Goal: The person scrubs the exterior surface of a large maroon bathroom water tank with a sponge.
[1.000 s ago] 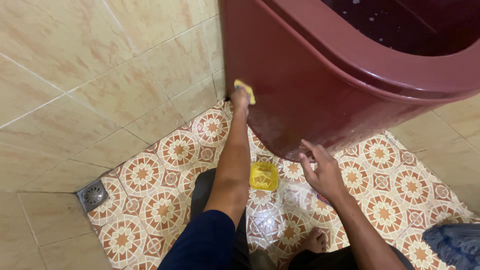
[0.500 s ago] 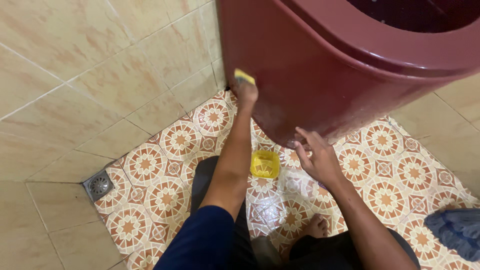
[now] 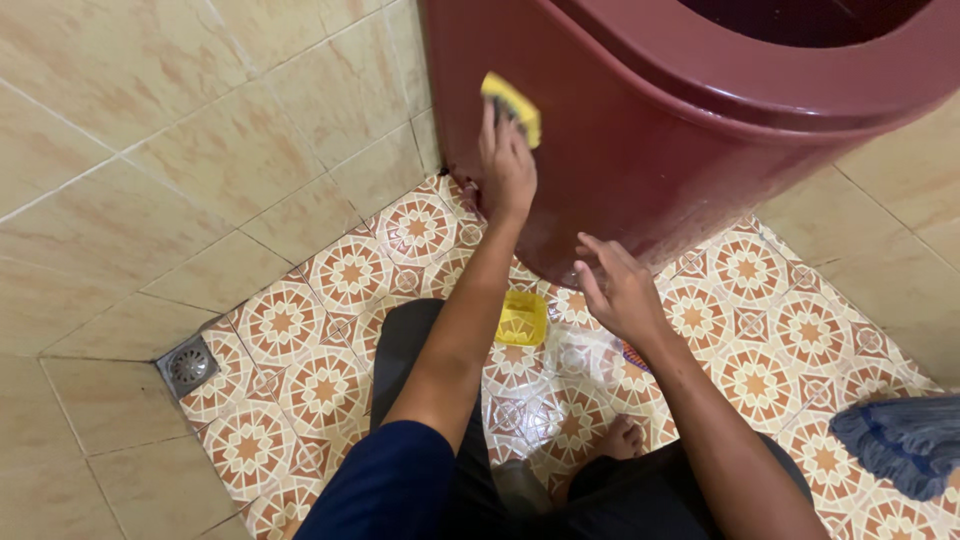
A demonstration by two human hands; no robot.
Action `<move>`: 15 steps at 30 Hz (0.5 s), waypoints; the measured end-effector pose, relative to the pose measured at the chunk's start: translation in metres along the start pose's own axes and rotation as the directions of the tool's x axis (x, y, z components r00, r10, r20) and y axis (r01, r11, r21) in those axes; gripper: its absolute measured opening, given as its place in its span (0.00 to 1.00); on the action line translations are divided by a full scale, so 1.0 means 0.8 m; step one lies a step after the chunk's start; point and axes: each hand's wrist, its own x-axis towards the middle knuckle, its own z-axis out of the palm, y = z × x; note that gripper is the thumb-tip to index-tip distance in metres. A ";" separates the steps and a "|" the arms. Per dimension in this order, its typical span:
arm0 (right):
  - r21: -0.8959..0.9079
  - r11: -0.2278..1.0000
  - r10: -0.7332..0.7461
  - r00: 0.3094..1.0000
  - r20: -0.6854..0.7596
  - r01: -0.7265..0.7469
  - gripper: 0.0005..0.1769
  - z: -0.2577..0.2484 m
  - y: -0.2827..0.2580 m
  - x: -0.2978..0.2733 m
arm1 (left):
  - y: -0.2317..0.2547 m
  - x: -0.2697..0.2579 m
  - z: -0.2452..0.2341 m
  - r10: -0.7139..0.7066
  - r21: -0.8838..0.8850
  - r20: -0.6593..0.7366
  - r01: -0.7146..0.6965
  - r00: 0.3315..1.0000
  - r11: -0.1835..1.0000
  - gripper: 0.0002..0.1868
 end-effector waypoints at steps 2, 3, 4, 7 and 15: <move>0.019 0.999 0.033 0.999 0.012 -0.033 0.21 -0.002 0.000 -0.001 | -0.041 -0.037 0.016 -0.147 0.161 0.035 0.139 0.989 0.977 0.17; 0.016 0.999 0.035 0.999 0.008 -0.035 0.21 -0.004 0.002 -0.001 | -0.054 -0.046 0.025 -0.255 0.239 0.065 0.233 0.965 0.943 0.19; 0.001 1.000 0.014 1.000 -0.003 -0.014 0.21 -0.006 0.003 -0.002 | -0.063 -0.046 0.031 -0.558 0.212 0.196 0.521 0.806 0.827 0.21; -0.003 1.000 0.000 1.000 -0.029 0.000 0.21 -0.011 0.004 -0.005 | -0.045 -0.023 0.033 -0.776 0.161 0.338 0.780 0.532 0.605 0.22; -0.039 0.997 -0.071 0.997 -0.033 0.069 0.21 -0.015 0.005 -0.006 | 0.122 -0.014 -0.002 0.232 -0.143 0.041 -0.224 0.972 0.964 0.24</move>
